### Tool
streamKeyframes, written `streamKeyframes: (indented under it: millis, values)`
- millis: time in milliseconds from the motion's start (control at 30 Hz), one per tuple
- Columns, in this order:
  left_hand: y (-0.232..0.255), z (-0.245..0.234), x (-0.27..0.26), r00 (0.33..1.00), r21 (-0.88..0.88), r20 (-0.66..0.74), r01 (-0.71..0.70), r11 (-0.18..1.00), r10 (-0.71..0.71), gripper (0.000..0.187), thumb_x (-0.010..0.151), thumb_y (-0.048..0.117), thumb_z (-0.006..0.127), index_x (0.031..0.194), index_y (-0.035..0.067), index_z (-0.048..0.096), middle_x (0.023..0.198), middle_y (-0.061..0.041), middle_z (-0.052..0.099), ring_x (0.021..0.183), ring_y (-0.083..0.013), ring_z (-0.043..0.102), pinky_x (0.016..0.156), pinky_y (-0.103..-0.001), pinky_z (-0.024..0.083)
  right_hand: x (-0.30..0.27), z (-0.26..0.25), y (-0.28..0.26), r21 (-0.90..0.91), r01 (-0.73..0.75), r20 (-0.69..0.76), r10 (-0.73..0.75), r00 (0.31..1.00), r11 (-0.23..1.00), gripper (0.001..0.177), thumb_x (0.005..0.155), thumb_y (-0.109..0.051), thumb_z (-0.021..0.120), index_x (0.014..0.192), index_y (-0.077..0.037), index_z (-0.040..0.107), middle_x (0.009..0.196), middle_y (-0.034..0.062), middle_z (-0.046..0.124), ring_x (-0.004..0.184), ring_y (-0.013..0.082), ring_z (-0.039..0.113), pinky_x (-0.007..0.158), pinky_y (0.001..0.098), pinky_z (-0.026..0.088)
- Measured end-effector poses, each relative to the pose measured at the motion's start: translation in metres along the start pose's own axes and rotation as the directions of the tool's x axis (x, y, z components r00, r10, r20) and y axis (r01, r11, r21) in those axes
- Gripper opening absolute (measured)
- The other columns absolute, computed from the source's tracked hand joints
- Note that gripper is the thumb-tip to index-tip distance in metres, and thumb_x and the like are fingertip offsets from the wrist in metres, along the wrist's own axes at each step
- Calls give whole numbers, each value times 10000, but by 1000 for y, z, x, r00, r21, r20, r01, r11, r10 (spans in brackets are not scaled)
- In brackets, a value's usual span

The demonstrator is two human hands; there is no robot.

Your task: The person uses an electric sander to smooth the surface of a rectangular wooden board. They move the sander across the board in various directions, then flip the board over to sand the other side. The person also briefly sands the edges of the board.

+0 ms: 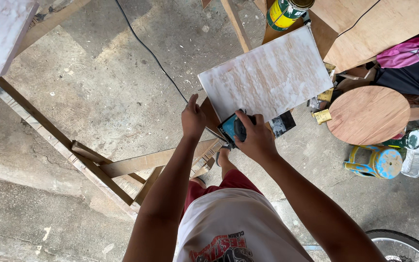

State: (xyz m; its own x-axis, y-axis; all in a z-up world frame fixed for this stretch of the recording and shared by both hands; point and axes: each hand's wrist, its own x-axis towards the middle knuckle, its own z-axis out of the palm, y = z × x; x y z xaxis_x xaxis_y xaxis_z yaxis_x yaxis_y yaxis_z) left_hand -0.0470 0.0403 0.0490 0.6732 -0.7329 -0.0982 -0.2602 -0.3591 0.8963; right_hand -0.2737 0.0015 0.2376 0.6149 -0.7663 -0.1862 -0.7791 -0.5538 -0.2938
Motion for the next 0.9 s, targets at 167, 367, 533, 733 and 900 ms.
streamKeyframes:
  millis: [167, 367, 533, 733, 900]
  values:
    - [72, -8, -44, 942, 272, 72, -335, 902, 328, 530, 1078, 58, 547, 1608, 59, 530, 1729, -246, 418, 1574, -514, 375, 1234, -631, 416, 12, -18, 31, 91, -173, -74, 180, 981, 981, 863, 926, -291, 811, 1690, -290, 411, 1315, 268, 518, 1042, 568, 739, 794, 682, 653]
    - [79, 13, -65, 826, 525, 501, -526, 669, 256, 771, 1141, 422, 494, 1789, 127, 199, 1881, -126, 91, 1723, -396, 38, 1356, -655, 106, 37, -41, 98, 113, -379, -138, 393, 909, 918, 874, 942, -323, 811, 1698, -262, 376, 1366, 294, 492, 1133, 581, 712, 878, 695, 622]
    - [70, 14, -69, 817, 557, 519, -545, 626, 249, 825, 1109, 470, 537, 1791, 152, 197, 1886, -86, 92, 1731, -346, 30, 1336, -681, 90, 47, -55, 137, 157, -468, -187, 492, 850, 869, 839, 998, -295, 779, 1698, -222, 323, 1384, 351, 466, 1189, 612, 677, 931, 724, 605]
    - [74, 12, -64, 809, 521, 487, -571, 634, 329, 898, 1040, 496, 605, 1772, 126, 239, 1873, -117, 139, 1722, -373, 82, 1307, -743, 96, 40, -50, 100, 121, -380, -94, 392, 915, 917, 892, 904, -340, 827, 1695, -275, 419, 1360, 301, 523, 1152, 590, 710, 907, 700, 618]
    - [81, 4, -66, 807, 544, 520, -565, 621, 279, 1047, 952, 568, 673, 1778, 126, 203, 1871, -119, 132, 1717, -383, 84, 1293, -765, 125, 59, -67, 121, 194, -405, -153, 435, 887, 894, 831, 929, -267, 826, 1675, -271, 458, 1319, 310, 529, 1158, 606, 698, 952, 696, 586]
